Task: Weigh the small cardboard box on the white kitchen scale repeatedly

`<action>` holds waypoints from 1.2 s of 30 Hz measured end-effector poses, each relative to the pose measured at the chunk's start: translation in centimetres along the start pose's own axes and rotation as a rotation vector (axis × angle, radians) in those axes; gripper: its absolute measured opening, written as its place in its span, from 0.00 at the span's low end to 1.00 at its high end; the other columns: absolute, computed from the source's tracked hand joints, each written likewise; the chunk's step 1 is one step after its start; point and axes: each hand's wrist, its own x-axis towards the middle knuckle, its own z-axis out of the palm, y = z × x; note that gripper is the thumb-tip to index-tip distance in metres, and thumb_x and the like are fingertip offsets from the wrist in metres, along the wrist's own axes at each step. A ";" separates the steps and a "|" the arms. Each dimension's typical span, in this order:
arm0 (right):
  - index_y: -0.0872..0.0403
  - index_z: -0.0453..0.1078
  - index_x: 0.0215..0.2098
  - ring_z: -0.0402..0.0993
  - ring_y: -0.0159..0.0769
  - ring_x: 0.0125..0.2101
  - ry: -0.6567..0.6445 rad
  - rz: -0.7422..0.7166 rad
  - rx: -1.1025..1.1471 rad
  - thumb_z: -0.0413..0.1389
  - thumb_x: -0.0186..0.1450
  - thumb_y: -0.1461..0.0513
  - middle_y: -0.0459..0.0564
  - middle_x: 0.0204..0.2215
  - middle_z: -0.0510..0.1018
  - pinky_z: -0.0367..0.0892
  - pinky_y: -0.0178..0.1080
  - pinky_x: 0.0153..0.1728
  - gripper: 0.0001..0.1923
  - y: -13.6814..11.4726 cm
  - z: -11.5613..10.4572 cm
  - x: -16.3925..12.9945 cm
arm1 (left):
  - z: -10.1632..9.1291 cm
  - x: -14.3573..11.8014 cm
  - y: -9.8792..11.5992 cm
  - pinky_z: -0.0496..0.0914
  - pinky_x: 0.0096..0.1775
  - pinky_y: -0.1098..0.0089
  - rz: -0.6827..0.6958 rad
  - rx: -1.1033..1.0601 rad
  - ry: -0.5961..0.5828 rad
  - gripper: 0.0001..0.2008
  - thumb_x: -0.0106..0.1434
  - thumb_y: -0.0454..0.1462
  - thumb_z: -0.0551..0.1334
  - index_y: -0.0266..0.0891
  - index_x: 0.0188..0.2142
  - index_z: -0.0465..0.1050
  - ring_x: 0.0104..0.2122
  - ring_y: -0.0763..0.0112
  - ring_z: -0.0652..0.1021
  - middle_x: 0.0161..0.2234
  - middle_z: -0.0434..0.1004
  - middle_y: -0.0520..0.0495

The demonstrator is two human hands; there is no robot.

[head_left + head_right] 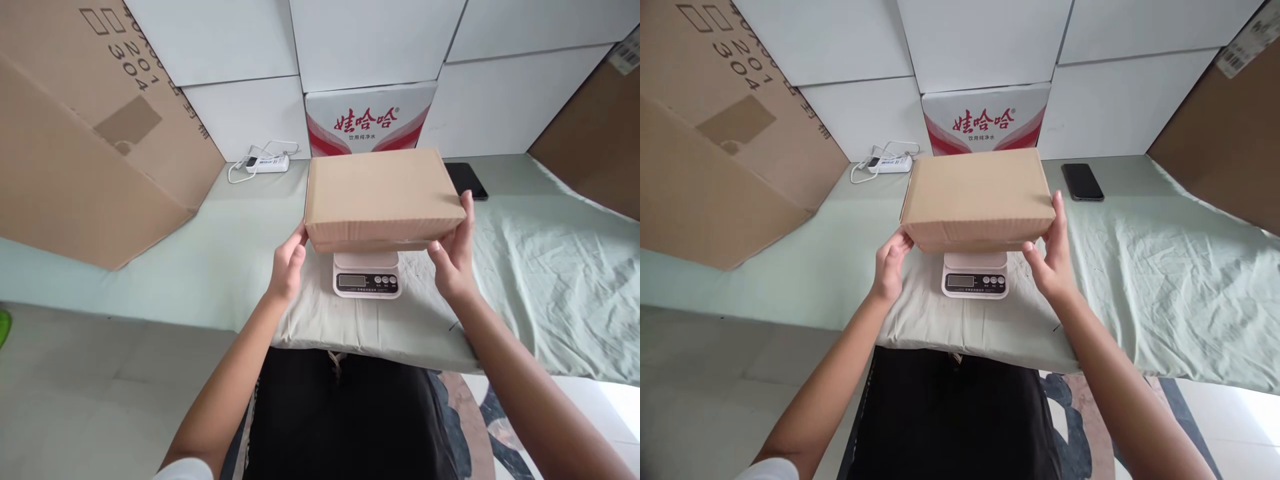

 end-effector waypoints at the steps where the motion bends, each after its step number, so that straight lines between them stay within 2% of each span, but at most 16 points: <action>1: 0.25 0.47 0.85 0.55 0.62 0.85 0.008 0.002 -0.004 0.62 0.66 0.28 0.42 0.86 0.57 0.73 0.68 0.76 0.56 0.3 0.1 -0.7 | 0.1 -0.6 -0.2 0.69 0.78 0.48 -0.016 0.003 0.000 0.40 0.77 0.66 0.57 0.45 0.74 0.76 0.78 0.44 0.74 0.76 0.77 0.38; 6: 0.27 0.51 0.84 0.58 0.64 0.83 0.033 0.013 0.003 0.62 0.70 0.34 0.47 0.83 0.63 0.71 0.70 0.76 0.50 0.6 0.5 -2.0 | 0.5 -1.5 -1.0 0.69 0.78 0.46 -0.067 0.011 0.026 0.41 0.76 0.67 0.57 0.45 0.74 0.76 0.78 0.42 0.74 0.75 0.78 0.38; 13: 0.30 0.55 0.82 0.67 0.63 0.78 0.040 0.067 -0.024 0.62 0.70 0.35 0.53 0.79 0.68 0.79 0.65 0.67 0.47 -0.2 0.5 -2.4 | 0.5 -1.8 -1.0 0.68 0.79 0.47 -0.062 0.000 0.026 0.41 0.77 0.66 0.57 0.45 0.75 0.75 0.79 0.43 0.73 0.76 0.78 0.37; 19: 0.29 0.56 0.82 0.72 0.62 0.73 0.046 0.072 -0.050 0.62 0.71 0.36 0.54 0.75 0.70 0.80 0.65 0.64 0.45 -0.4 0.5 -2.5 | 0.4 -1.8 -1.1 0.68 0.79 0.46 -0.068 0.016 0.025 0.43 0.76 0.67 0.57 0.44 0.76 0.74 0.79 0.42 0.72 0.77 0.75 0.37; 24: 0.28 0.58 0.81 0.77 0.59 0.68 0.069 0.050 -0.083 0.61 0.72 0.37 0.53 0.73 0.73 0.82 0.62 0.59 0.43 -0.4 0.3 -2.4 | 0.3 -1.7 -1.3 0.68 0.79 0.47 -0.060 0.020 0.016 0.42 0.76 0.67 0.57 0.45 0.76 0.74 0.80 0.42 0.72 0.78 0.74 0.38; 31: 0.25 0.60 0.81 0.82 0.53 0.55 0.184 0.008 -0.064 0.59 0.73 0.37 0.53 0.64 0.79 0.84 0.59 0.50 0.40 -0.4 0.1 -2.1 | 0.2 -2.0 -1.4 0.67 0.80 0.49 -0.042 -0.010 0.050 0.42 0.77 0.67 0.56 0.44 0.76 0.73 0.81 0.45 0.69 0.80 0.70 0.39; 34: 0.27 0.59 0.82 0.84 0.54 0.55 0.140 0.025 -0.048 0.59 0.74 0.37 0.54 0.64 0.81 0.85 0.59 0.50 0.41 -0.4 0.1 -2.1 | 0.2 -2.0 -1.2 0.67 0.80 0.47 -0.054 0.005 0.023 0.43 0.76 0.67 0.55 0.43 0.77 0.73 0.81 0.43 0.70 0.79 0.72 0.38; 36: 0.31 0.59 0.82 0.84 0.57 0.59 0.114 0.032 -0.054 0.59 0.73 0.35 0.55 0.67 0.81 0.84 0.62 0.53 0.43 -0.4 0.2 -2.2 | 0.3 -2.0 -1.1 0.66 0.80 0.47 -0.063 0.014 0.004 0.44 0.76 0.67 0.55 0.42 0.77 0.72 0.80 0.43 0.70 0.79 0.72 0.37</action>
